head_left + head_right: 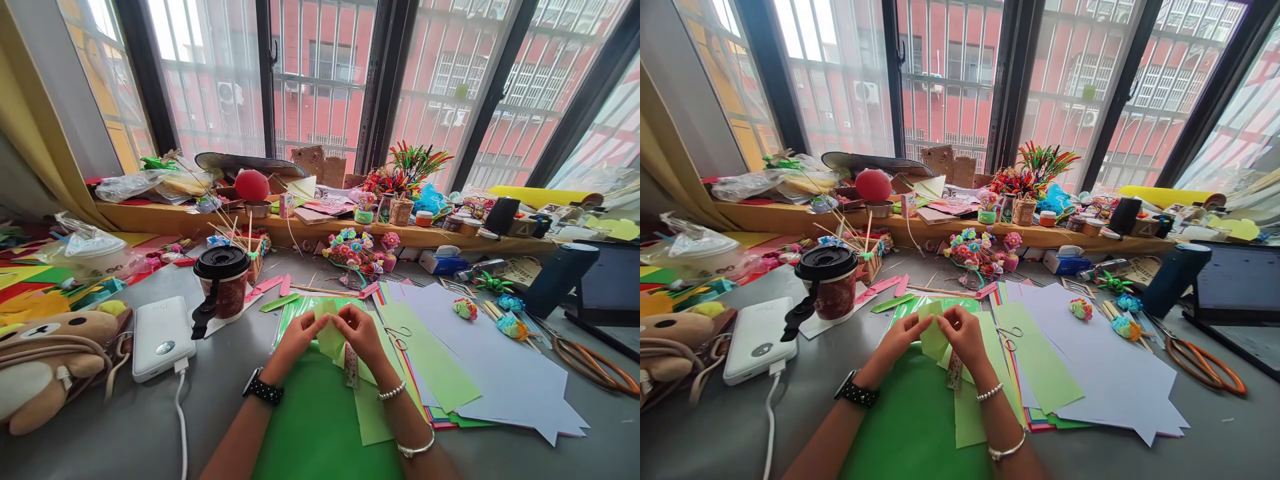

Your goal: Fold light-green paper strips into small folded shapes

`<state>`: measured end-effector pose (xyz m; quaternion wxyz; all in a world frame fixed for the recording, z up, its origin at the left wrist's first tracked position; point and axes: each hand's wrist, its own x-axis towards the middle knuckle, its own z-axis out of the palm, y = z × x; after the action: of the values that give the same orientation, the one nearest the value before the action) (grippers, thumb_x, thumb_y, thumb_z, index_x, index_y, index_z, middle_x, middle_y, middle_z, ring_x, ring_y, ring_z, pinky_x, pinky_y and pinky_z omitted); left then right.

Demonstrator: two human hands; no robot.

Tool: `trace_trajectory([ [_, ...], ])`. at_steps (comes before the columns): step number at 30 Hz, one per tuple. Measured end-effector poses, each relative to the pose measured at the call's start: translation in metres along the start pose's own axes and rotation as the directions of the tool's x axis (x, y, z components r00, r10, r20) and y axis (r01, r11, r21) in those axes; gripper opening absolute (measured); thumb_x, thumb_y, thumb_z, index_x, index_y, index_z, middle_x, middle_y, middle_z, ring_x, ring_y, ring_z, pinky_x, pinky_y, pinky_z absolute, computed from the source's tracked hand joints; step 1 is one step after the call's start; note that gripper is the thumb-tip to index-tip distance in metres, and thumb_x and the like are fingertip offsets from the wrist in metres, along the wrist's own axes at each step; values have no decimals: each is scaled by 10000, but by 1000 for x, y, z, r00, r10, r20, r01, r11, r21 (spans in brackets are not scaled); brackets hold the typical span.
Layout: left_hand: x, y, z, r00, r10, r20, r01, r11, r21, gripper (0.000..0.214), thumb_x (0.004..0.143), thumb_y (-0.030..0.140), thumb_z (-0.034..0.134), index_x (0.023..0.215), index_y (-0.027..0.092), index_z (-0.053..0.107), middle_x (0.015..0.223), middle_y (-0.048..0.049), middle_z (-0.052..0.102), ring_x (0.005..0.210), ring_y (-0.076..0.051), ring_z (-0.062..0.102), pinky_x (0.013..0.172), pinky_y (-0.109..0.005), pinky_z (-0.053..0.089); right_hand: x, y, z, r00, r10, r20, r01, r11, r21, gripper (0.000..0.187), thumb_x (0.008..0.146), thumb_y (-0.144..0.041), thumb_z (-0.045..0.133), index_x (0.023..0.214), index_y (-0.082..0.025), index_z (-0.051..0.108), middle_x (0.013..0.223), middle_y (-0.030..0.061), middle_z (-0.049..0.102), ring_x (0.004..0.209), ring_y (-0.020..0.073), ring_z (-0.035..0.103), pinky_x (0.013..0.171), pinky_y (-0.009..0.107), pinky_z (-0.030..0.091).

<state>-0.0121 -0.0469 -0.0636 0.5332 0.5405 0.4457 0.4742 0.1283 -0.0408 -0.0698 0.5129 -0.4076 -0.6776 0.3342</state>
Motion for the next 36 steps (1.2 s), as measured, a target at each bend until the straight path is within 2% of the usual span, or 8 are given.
trace_trajectory([
  [4, 1, 0, -1, 997, 16, -81, -16, 1000, -4, 307, 601, 398, 596, 721, 117, 626, 624, -19, 579, 587, -138, 505, 534, -234, 404, -1, -2, 2, 999, -42, -24, 41, 997, -70, 145, 722, -307, 494, 717, -163, 511, 604, -4, 512, 522, 102, 474, 473, 207, 408],
  [8, 0, 0, 0, 999, -17, -40, 17, 1000, -15, 294, 586, 385, 612, 710, 121, 642, 627, -25, 589, 587, -142, 506, 539, -242, 415, -2, -4, 3, 988, -117, -104, 103, 987, -127, 179, 738, -258, 475, 881, -165, 531, 661, 12, 537, 589, 118, 512, 519, 221, 441],
  [14, 0, 0, 1, 998, -47, -47, 43, 996, -80, 295, 564, 383, 631, 692, 117, 646, 598, -20, 587, 554, -131, 506, 524, -234, 413, -3, -5, 4, 972, -199, -124, 177, 970, -168, 163, 742, -203, 464, 879, -173, 547, 749, 37, 560, 649, 130, 533, 570, 244, 461],
  [20, 1, -3, -1, 997, -28, -67, 25, 999, -44, 288, 552, 402, 631, 611, 121, 638, 539, -22, 579, 537, -148, 513, 504, -239, 407, -3, -2, 5, 983, -105, -153, 91, 991, -96, 203, 723, -232, 507, 909, -157, 538, 734, 44, 586, 642, 140, 556, 575, 260, 480],
  [28, 1, -3, -1, 998, -31, -57, 27, 997, -66, 290, 571, 409, 619, 597, 120, 626, 547, -17, 574, 535, -138, 512, 516, -234, 410, -4, -4, 6, 972, -152, -177, 137, 986, -94, 184, 735, -217, 490, 904, -173, 549, 761, 39, 588, 672, 141, 559, 630, 278, 481],
  [31, 1, -4, -2, 999, -18, -48, 16, 999, -50, 285, 592, 404, 606, 602, 119, 625, 543, -15, 569, 529, -134, 504, 514, -232, 406, -3, -2, 7, 979, -88, -186, 76, 995, -68, 228, 726, -241, 511, 938, -161, 536, 725, 40, 589, 656, 145, 564, 611, 275, 484],
  [34, 1, -5, -2, 1000, 3, -28, -3, 999, -32, 279, 605, 400, 596, 615, 123, 631, 565, -22, 579, 546, -142, 507, 517, -234, 404, -3, 0, 6, 983, -27, -184, 20, 999, -42, 191, 723, -266, 518, 876, -159, 554, 731, 48, 604, 663, 153, 571, 605, 274, 483],
  [36, 1, -5, -2, 1000, 3, -16, -4, 1000, -31, 276, 604, 399, 597, 626, 126, 633, 575, -24, 582, 555, -145, 508, 518, -235, 405, -3, 0, 6, 981, -49, -186, 40, 998, -52, 150, 728, -258, 510, 833, -165, 563, 741, 45, 604, 663, 151, 568, 608, 274, 479],
])
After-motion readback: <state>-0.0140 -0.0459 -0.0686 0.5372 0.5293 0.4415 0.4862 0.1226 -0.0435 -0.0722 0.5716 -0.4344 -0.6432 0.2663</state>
